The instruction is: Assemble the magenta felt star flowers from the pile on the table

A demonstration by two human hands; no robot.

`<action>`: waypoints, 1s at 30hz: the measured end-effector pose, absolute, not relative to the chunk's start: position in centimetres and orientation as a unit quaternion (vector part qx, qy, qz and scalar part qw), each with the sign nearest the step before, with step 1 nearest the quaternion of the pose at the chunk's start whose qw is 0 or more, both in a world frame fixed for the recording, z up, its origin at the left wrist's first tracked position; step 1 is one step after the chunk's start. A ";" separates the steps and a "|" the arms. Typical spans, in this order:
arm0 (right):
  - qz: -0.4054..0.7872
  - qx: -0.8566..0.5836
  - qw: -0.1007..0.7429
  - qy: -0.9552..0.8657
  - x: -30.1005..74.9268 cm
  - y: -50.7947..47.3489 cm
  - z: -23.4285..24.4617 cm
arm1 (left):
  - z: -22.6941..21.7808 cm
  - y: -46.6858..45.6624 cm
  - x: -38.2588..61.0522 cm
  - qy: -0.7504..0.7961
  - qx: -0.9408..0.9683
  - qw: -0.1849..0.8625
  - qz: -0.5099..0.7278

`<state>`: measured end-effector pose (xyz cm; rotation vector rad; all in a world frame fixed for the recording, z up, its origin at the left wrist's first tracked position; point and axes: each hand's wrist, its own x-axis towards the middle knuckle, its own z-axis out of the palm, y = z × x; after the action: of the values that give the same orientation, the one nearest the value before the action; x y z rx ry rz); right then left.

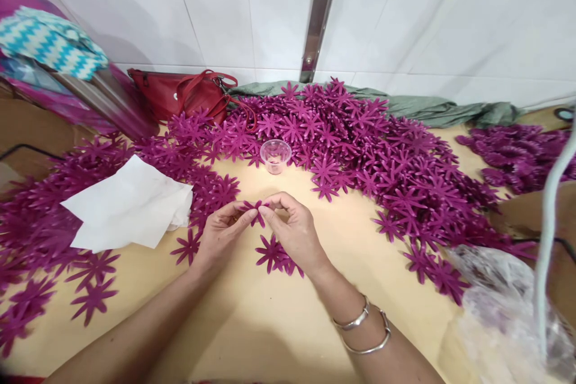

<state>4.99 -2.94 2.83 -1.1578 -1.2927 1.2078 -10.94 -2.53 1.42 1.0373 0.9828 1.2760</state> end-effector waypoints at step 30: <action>0.505 -0.477 0.482 -0.534 5.2 -2.8 2.8 | 0.6 -2.8 -11.3 0.442 0.536 0.546 0.468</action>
<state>5.17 -2.83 2.80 -1.1620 -1.3018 1.2320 -11.26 -2.84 0.56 1.2708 1.0488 1.1085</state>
